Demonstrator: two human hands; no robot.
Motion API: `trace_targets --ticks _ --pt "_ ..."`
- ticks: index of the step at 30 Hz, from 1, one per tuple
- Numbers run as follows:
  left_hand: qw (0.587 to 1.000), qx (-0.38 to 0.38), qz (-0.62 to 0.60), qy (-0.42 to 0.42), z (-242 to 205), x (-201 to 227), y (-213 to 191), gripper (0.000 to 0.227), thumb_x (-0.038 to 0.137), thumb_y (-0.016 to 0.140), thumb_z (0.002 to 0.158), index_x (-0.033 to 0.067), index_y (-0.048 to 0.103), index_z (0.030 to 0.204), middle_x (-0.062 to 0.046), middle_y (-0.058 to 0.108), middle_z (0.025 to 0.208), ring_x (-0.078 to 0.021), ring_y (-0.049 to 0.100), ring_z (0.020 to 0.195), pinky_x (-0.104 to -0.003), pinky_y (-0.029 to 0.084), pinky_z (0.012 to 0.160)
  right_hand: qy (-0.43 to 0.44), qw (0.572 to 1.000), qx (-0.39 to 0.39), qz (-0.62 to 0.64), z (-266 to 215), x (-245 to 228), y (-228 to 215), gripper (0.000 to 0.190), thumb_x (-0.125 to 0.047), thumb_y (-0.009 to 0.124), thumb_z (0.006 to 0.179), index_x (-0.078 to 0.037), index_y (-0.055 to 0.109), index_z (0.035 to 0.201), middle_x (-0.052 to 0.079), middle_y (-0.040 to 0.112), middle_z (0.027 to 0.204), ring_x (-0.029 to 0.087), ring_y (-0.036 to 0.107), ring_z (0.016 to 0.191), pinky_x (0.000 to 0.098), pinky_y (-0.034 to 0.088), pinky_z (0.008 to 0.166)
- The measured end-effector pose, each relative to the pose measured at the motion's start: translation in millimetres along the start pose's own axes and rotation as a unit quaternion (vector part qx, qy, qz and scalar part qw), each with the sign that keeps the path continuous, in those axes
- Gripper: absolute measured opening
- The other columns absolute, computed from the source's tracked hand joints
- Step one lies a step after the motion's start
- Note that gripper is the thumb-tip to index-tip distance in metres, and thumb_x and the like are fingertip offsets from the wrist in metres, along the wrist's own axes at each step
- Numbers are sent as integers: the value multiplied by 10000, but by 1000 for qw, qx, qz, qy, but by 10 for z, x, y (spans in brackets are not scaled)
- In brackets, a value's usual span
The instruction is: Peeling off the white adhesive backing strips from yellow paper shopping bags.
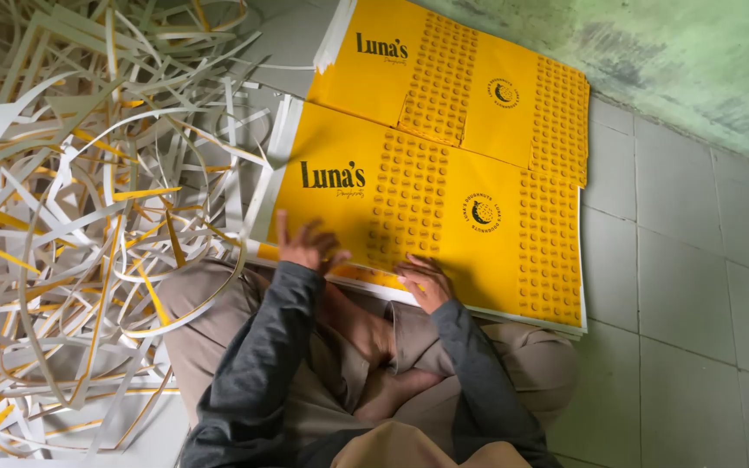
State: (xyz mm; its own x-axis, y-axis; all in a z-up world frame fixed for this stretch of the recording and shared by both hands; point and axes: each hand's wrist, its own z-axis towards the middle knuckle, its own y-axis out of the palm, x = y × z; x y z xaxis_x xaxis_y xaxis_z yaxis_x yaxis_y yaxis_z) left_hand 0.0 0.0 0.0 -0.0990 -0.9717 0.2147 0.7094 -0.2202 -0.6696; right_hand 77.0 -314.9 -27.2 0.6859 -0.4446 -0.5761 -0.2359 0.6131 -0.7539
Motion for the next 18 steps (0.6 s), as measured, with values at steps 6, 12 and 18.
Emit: trace_targets --ticks 6,12,18 --pt "906 -15 -121 -405 -362 -778 315 588 513 688 918 265 520 1424 -113 500 1419 -367 526 1336 -512 476 1084 23 998 20 -55 -323 462 -294 280 -332 680 969 -259 774 1223 35 780 1134 272 732 1034 394 622 869" --pt "808 -236 -265 -470 -657 -558 1085 600 473 730 889 139 585 1366 -290 685 1209 -443 631 1208 -511 508 1045 135 970 -60 -195 -613 265 -935 338 -467 583 1005 -392 705 1310 55 764 1167 288 732 1030 428 616 908" --pt "818 -380 -176 -395 -612 40 1323 524 511 598 877 254 605 1334 -232 734 1069 -407 719 1061 -487 572 937 226 948 -211 -70 -595 227 -1223 614 -465 739 902 -181 614 1433 209 615 1421 448 585 1278 553 519 1072"
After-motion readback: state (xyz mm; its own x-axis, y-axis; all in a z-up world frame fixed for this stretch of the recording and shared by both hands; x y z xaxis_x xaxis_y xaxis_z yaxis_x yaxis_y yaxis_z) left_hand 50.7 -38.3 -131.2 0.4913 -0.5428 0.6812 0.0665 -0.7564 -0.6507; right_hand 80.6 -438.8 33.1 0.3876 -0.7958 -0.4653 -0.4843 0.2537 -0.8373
